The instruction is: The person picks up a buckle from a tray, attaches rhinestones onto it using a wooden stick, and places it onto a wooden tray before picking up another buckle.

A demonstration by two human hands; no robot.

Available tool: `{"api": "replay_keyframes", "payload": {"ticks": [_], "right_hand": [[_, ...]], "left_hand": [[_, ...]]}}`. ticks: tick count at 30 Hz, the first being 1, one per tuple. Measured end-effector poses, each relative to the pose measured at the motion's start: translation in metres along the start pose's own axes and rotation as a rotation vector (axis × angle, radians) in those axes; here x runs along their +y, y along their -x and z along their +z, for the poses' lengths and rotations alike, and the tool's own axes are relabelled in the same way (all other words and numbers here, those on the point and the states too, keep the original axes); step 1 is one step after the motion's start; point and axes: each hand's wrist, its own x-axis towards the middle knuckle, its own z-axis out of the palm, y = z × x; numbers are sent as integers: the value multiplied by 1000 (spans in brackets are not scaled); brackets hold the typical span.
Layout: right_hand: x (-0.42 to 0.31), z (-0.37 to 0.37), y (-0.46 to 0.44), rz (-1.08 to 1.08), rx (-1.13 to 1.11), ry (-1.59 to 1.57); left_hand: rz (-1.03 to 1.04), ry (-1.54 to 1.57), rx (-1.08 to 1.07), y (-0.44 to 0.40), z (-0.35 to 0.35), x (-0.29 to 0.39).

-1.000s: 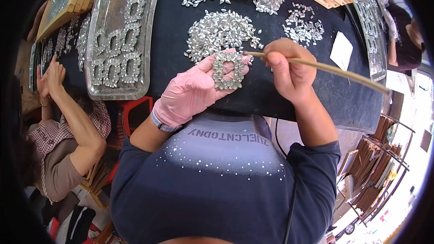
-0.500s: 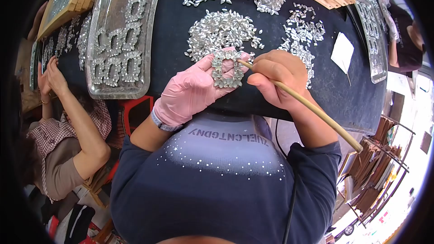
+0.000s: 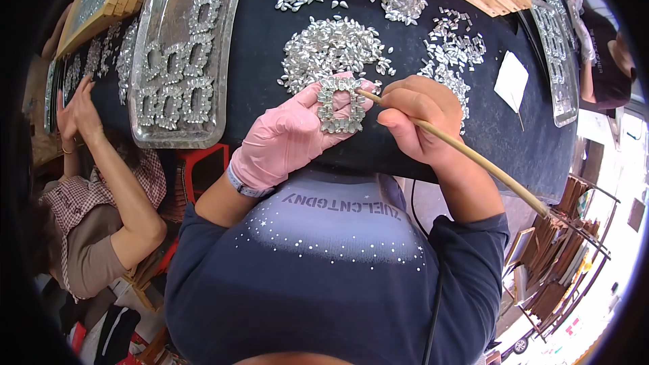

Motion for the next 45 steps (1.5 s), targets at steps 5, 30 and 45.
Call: {"api": "replay_keyframes", "payload": {"ticks": [5,30,45], "right_hand": [[10,-1,8,186,109,0],[0,1,-2,107,-29,-77],[4,3,4,172,92,-179]], "left_hand": [[20,32,9,0,-1,0],[79,98,25,-1,-3,-3],[74,95,29,-2,-3,-3]]}}
